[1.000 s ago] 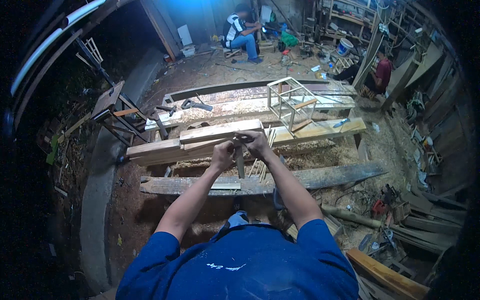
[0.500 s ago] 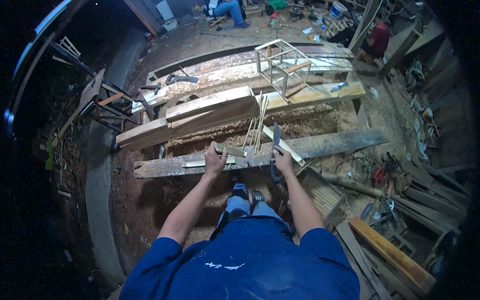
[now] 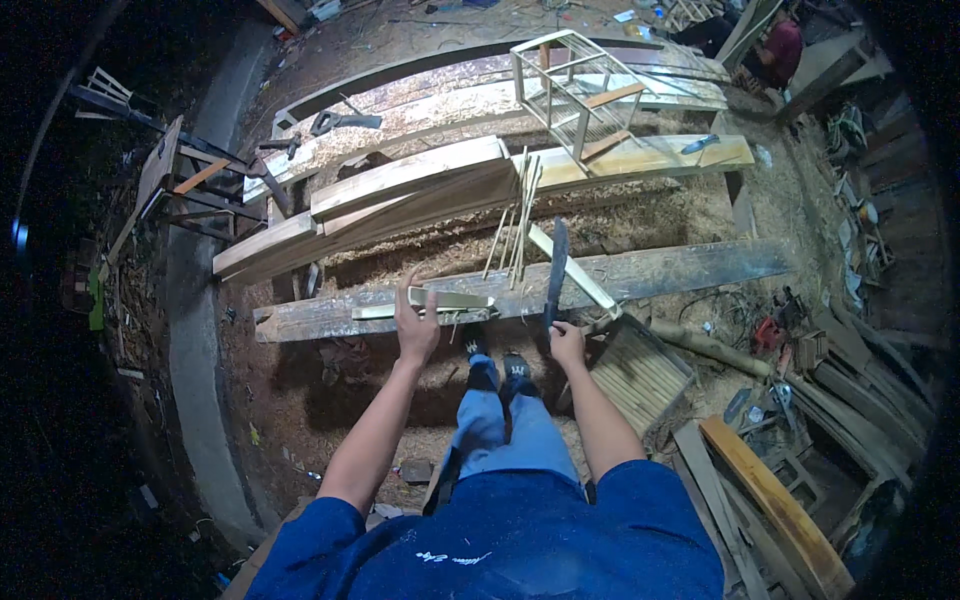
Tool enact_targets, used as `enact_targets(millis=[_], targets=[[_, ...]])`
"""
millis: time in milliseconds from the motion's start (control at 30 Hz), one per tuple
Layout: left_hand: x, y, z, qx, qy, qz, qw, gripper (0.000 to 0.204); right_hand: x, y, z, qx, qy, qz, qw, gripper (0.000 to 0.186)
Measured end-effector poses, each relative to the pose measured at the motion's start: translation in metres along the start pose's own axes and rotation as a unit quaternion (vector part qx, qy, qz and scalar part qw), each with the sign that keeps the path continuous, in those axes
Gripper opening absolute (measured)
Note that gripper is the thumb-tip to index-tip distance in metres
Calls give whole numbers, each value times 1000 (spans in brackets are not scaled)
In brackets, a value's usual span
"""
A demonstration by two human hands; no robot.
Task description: The person carves and shapes pieces of wood using a large knife, holding the wood by hand and striking it with the blade to remove shavings and refine its form.
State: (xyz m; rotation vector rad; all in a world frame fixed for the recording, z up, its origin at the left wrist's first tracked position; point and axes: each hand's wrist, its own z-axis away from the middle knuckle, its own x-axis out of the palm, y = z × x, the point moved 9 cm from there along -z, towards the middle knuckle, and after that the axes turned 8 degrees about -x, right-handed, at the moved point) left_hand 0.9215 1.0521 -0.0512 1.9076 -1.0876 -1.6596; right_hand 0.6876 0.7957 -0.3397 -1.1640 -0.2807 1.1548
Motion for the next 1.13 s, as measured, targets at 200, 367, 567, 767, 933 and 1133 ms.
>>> enact_targets(millis=[200,367,567,767,933,1133], targets=[[-10,-18,-10,-35,-1,144,989,35,12,-21,-8,10,156,254,954,56],[-6,-13,-8,-100,12,227,969,34,45,-1,-37,111,74,200,971,66],[6,-21,-2,-68,11,243,968,25,36,-11,-30,101,101,165,976,39],[9,-29,-5,-104,43,337,935,25,39,-16,33,16,110,76,991,24],[25,-43,14,-119,45,443,887,32,88,-48,67,-24,-13,-29,999,37],[43,-35,27,-58,44,511,856,42,143,-59,54,-64,-101,-21,993,47]])
